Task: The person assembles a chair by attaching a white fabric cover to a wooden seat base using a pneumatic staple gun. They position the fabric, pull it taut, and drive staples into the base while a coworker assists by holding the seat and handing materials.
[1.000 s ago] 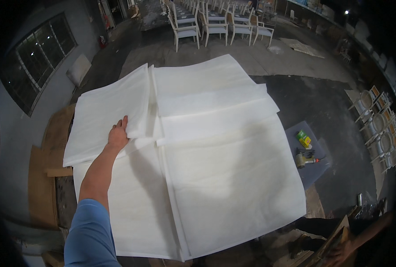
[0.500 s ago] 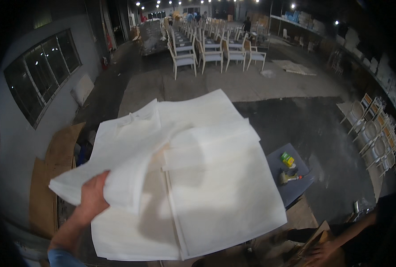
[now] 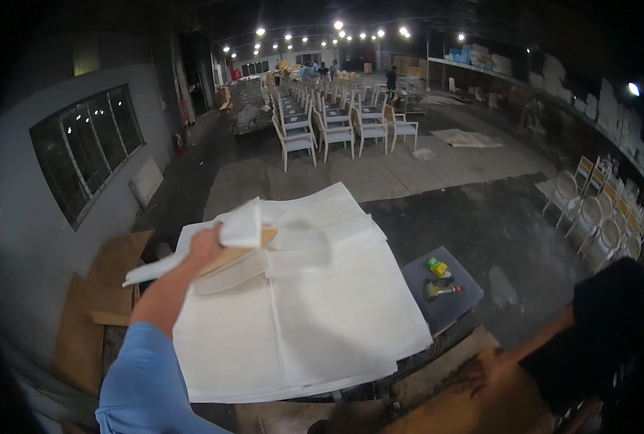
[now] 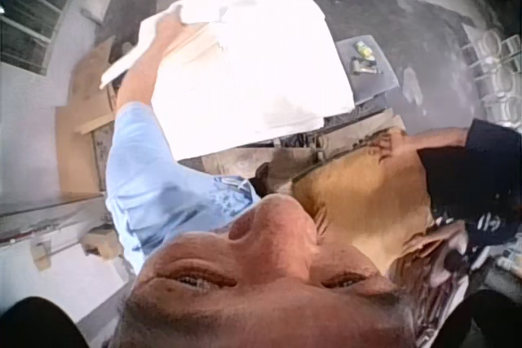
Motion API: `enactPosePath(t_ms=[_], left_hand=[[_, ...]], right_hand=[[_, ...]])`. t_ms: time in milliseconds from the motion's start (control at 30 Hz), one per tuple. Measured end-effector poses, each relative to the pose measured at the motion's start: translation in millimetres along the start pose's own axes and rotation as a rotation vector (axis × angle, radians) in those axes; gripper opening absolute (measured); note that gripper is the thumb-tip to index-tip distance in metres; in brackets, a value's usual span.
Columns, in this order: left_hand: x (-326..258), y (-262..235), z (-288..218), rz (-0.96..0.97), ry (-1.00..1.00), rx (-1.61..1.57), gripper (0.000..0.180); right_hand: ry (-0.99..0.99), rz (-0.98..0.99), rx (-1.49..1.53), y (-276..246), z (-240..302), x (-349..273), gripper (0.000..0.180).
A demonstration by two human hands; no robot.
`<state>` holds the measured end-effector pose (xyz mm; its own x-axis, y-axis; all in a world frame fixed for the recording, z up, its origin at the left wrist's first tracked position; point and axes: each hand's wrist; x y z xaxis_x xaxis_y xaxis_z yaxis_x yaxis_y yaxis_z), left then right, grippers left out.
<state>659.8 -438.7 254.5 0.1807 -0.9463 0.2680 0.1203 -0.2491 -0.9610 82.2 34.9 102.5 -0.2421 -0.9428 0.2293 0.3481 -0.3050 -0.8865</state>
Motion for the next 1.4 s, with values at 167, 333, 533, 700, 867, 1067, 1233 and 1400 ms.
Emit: enactPosePath(t_ms=[167, 333, 533, 700, 867, 1067, 1233, 1400], left_hand=[[-4, -198, 20, -0.098, 0.143, -0.466, 0.058], [-96, -283, 59, 0.064, -0.026, -0.886, 0.053], [-134, -339, 3, 0.154, 0.081, -0.985, 0.055], [-175, -375, -33, 0.164, 0.279, -0.822, 0.055], [-212, -402, -49, 0.186, 0.493, -0.583, 0.068], [-195, -383, -64, 0.301, 0.615, -0.658, 0.066], [-165, -302, -8, 0.528, 0.472, -0.959, 0.077], [-142, -235, -46, 0.538, 0.692, -0.991, 0.082]], right_hand=[[0.055, -0.098, 0.13, -27, -30, -44, 0.099], [0.011, -0.122, 0.192, -46, -39, -87, 0.099], [0.002, -0.234, 0.241, -53, -47, -78, 0.083], [0.118, -0.128, 0.591, -50, -48, -84, 0.087], [-0.125, -0.144, 0.731, -65, -47, 20, 0.079], [-0.158, 0.318, 1.314, -134, 1, 231, 0.068], [-0.418, 1.022, 0.849, -78, 98, 212, 0.087], [-0.475, 1.042, 0.917, -89, 109, 135, 0.072]])
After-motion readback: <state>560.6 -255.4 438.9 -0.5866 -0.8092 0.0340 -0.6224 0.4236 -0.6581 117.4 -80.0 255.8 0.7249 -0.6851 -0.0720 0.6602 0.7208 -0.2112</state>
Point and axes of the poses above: each hand's wrist, its own x-axis towards the middle knuckle, its own y-axis out of the palm, z = x × y, and after that the axes turned 1 degree about z, right-handed
